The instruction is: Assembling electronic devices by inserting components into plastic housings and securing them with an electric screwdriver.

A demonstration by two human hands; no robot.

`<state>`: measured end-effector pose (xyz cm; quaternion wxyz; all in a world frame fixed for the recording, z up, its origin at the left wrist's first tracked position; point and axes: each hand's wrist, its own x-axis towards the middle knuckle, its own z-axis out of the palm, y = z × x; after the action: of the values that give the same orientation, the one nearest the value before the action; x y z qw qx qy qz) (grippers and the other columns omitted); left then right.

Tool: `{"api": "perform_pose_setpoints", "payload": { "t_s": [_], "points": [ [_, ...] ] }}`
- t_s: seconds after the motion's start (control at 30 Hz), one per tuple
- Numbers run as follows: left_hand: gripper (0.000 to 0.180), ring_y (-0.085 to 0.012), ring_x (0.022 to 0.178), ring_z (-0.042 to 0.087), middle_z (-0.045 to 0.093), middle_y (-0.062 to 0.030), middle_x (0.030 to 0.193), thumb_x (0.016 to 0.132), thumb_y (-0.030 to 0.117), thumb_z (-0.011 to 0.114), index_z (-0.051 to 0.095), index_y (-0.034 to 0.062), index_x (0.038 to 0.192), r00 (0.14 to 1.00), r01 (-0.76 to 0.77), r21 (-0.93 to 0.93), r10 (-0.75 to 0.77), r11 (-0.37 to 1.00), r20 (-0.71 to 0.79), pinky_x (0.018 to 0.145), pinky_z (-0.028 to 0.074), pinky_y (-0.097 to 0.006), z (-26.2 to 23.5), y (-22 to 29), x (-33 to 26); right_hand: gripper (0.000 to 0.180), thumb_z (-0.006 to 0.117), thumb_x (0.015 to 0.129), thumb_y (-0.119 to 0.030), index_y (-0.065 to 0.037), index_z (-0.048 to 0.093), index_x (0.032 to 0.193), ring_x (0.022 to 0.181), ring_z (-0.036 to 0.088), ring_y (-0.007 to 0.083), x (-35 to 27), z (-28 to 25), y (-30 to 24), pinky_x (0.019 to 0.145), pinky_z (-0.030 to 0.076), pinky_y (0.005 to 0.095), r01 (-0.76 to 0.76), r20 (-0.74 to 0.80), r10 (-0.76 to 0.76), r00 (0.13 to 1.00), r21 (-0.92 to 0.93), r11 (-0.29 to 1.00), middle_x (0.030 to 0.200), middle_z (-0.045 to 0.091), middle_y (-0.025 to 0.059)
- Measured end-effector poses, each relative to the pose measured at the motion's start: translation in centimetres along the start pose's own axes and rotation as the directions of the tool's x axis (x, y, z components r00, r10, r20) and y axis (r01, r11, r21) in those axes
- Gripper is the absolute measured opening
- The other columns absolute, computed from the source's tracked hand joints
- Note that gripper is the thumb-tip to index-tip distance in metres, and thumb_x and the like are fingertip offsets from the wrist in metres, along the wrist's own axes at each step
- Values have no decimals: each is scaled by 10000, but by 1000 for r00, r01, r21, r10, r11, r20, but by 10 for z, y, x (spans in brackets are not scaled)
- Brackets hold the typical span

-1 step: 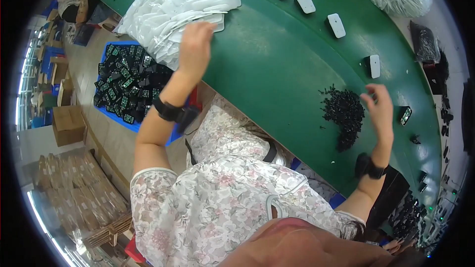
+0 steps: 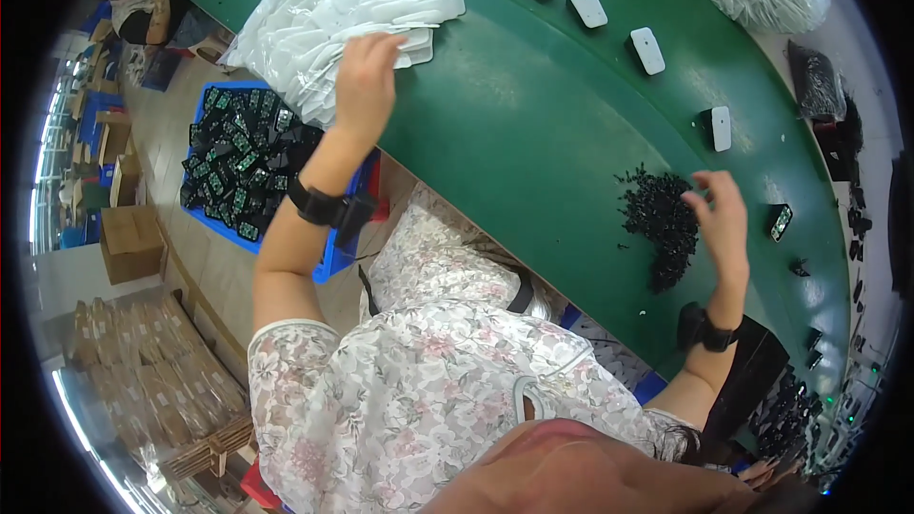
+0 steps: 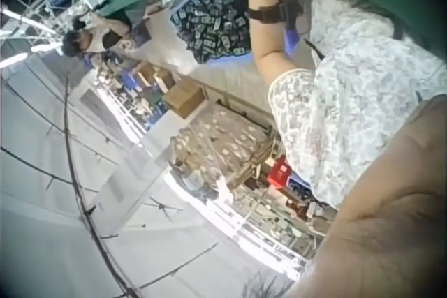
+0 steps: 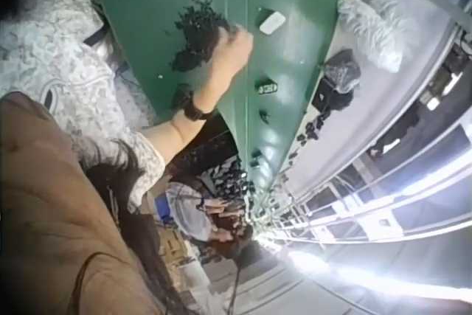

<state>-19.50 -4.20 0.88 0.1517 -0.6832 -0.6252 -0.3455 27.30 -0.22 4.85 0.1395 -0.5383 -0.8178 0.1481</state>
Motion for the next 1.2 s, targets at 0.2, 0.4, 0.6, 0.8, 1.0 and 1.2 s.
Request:
{"api": "perform_pose_setpoints", "payload": {
  "t_s": [0.2, 0.4, 0.6, 0.8, 1.0, 1.2],
  "points": [
    [123, -247, 866, 560, 608, -63, 879, 775, 100, 645, 645, 58, 891, 974, -212, 63, 206, 975, 95, 764, 474, -336, 46, -29, 65, 166, 652, 771, -39, -4, 562, 905, 725, 549, 241, -30, 34, -9, 653, 451, 330, -13, -135, 11, 991, -17, 1000, 827, 519, 101],
    [142, -216, 896, 548, 581, -35, 845, 757, 235, 665, 651, 94, 767, 884, -383, 297, 254, 875, 391, 708, 488, -335, 92, -31, 94, 90, 607, 813, -36, -7, 553, 879, 753, 544, 275, -31, 42, -7, 680, 445, 346, -25, -189, 6, 982, -98, 995, 818, 522, 116],
    [70, -260, 831, 597, 591, -77, 772, 675, 140, 638, 659, 140, 742, 935, -341, 126, 323, 932, 146, 693, 486, -390, 85, -3, 95, 119, 613, 820, -53, -20, 557, 919, 794, 570, 259, -27, 42, -1, 716, 457, 322, 22, -177, -44, 983, -125, 992, 850, 552, 104],
    [161, -289, 647, 643, 625, -101, 705, 766, 105, 583, 539, 122, 919, 968, -107, -417, 191, 902, 165, 542, 492, -389, 57, 81, 27, 79, 614, 830, -59, -22, 548, 853, 670, 492, 189, -27, 37, -8, 644, 418, 287, -82, -106, 77, 991, -48, 995, 786, 499, 66],
    [166, -238, 636, 638, 628, -117, 813, 891, 147, 584, 512, 24, 974, 935, 353, -841, -129, 410, 329, 574, 498, -334, 36, 118, -23, 100, 611, 852, -102, -26, 547, 847, 652, 514, 180, -24, 36, -17, 622, 421, 281, -232, -104, 222, 969, -87, 969, 782, 529, 65],
    [125, -211, 609, 633, 588, -130, 827, 874, 87, 574, 520, -4, 939, 841, 536, -830, -173, 150, 512, 540, 507, -304, 21, 131, -36, 92, 568, 907, -85, -7, 542, 948, 755, 573, 136, -16, 55, -38, 698, 463, 242, -119, -201, 242, 949, 480, 869, 932, 603, 78]
  ]
}}
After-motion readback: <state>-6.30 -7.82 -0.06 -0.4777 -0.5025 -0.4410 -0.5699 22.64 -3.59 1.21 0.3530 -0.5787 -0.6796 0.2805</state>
